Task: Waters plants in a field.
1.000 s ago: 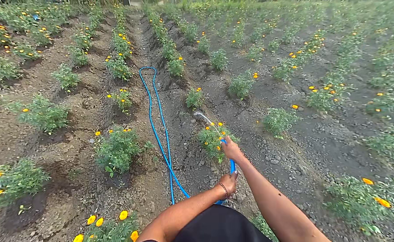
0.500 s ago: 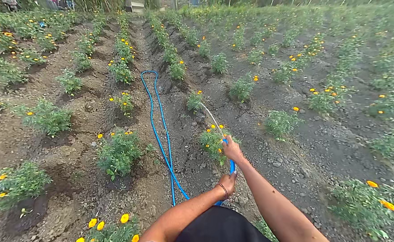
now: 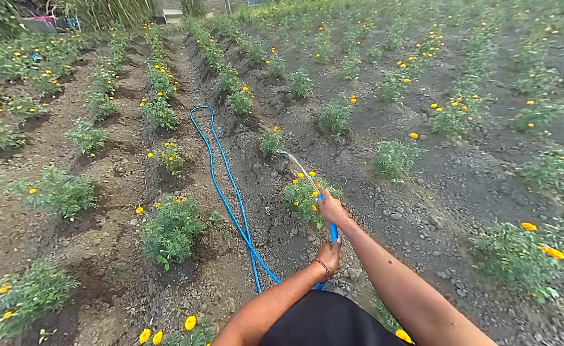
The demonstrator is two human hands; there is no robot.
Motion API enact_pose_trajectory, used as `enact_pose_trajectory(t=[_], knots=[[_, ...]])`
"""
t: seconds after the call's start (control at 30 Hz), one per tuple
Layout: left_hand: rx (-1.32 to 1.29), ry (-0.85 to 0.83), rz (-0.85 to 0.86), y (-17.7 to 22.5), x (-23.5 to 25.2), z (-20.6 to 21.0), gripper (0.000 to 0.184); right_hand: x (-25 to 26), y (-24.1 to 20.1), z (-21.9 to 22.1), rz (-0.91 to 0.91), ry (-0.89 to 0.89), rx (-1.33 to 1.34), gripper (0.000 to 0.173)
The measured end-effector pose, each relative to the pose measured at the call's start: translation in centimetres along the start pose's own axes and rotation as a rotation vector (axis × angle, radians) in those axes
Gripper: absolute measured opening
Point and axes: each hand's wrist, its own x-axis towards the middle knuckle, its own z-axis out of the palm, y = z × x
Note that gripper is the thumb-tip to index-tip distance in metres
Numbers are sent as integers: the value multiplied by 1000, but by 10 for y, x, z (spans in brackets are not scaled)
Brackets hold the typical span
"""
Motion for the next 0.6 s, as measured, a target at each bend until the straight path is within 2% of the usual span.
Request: enact_pose_trajectory(t=[0.43, 0.6], knots=[[-20, -13, -2, -4, 3, 16, 57, -8, 15, -3, 19, -62, 26, 38], [55, -13, 6, -8, 7, 29, 60, -15, 36, -6, -1, -18, 94, 38]])
